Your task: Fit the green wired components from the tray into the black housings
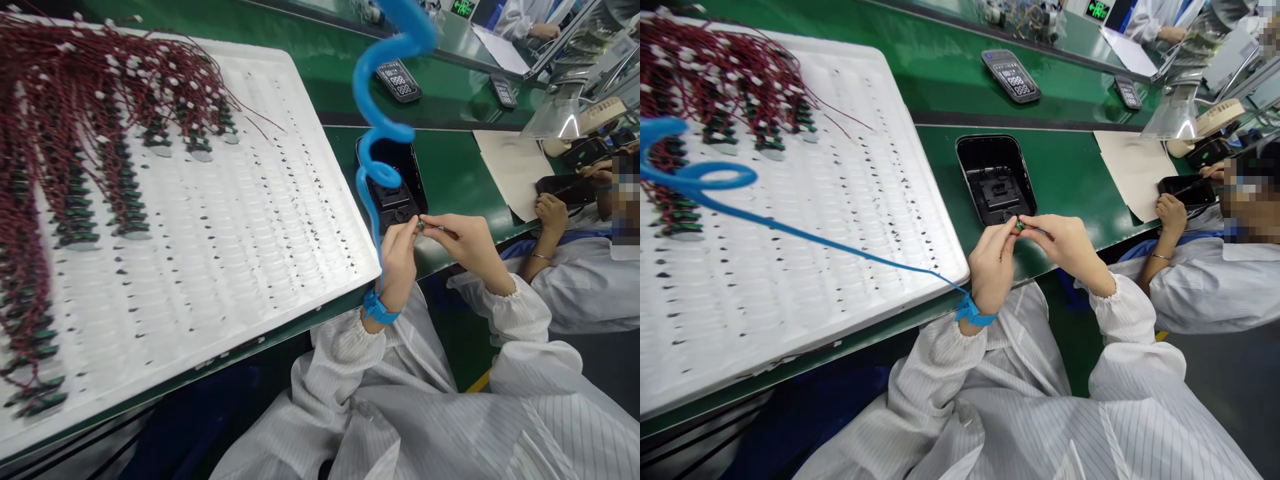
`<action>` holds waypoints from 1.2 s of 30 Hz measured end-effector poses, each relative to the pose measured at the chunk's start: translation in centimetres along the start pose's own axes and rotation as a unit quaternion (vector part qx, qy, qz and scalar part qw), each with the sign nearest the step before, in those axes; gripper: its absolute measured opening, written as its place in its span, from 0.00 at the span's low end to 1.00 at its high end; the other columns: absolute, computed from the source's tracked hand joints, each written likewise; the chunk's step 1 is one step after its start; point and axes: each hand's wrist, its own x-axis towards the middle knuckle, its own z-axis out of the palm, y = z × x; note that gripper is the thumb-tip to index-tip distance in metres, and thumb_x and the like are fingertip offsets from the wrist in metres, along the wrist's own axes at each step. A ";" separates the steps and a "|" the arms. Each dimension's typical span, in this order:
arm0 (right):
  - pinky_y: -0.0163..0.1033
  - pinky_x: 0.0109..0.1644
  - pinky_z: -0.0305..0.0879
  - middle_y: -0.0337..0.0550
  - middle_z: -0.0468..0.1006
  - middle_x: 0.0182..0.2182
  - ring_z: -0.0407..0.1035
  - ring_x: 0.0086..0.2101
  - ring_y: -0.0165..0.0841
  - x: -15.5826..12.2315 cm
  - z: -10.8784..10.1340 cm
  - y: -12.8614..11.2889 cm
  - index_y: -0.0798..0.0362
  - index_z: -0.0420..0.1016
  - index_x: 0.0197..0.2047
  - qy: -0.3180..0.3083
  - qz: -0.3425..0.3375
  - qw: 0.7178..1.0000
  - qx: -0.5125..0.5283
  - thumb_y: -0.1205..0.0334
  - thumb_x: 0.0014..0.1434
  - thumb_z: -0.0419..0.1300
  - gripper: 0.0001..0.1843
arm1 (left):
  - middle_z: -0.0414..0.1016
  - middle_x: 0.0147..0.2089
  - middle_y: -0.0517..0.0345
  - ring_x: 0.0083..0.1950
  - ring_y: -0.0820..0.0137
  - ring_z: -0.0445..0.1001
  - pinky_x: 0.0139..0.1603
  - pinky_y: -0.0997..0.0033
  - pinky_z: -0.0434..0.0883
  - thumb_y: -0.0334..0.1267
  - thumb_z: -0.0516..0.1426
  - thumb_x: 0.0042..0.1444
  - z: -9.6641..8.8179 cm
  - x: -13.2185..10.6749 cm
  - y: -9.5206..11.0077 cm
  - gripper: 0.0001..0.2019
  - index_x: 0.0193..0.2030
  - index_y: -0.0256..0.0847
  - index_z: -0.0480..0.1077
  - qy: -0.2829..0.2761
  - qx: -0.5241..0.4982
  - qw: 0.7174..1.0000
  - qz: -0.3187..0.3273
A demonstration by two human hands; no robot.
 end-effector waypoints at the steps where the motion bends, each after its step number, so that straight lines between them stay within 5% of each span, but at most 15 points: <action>1: 0.37 0.40 0.72 0.44 0.86 0.41 0.77 0.33 0.33 0.3 0.1 0.0 0.49 0.84 0.51 0.006 0.015 1.000 -0.002 0.54 0.68 0.61 0.14 | 0.78 0.52 0.52 0.54 0.69 0.79 0.57 0.68 0.77 0.34 0.47 0.73 0.0 0.0 0.0 0.18 0.62 0.43 0.71 -0.008 0.001 1.000 -0.007; 11: 0.41 0.48 0.72 0.44 0.86 0.41 0.79 0.39 0.38 5.1 1.0 1.0 0.51 0.86 0.43 -0.064 0.021 0.997 -0.032 0.60 0.65 0.64 0.09 | 0.77 0.57 0.43 0.53 0.64 0.81 0.56 0.63 0.78 0.30 0.43 0.69 1.0 -0.3 -0.3 0.21 0.63 0.34 0.68 -0.016 0.092 0.994 -0.056; 18: 0.44 0.49 0.71 0.52 0.84 0.42 0.78 0.43 0.41 7.0 2.5 0.9 0.57 0.85 0.43 -0.137 0.008 0.982 -0.130 0.65 0.69 0.57 0.14 | 0.76 0.50 0.45 0.49 0.61 0.79 0.49 0.64 0.76 0.28 0.45 0.68 1.2 -0.2 -0.2 0.18 0.58 0.35 0.70 -0.095 0.229 0.965 -0.087; 36: 0.41 0.35 0.64 0.49 0.82 0.33 0.73 0.32 0.36 6.9 3.4 0.0 0.55 0.80 0.32 -0.139 -0.005 0.964 -0.225 0.67 0.63 0.58 0.11 | 0.69 0.42 0.48 0.41 0.61 0.73 0.47 0.61 0.72 0.28 0.44 0.69 1.9 -0.8 -0.3 0.14 0.47 0.38 0.70 -0.075 0.178 0.977 -0.089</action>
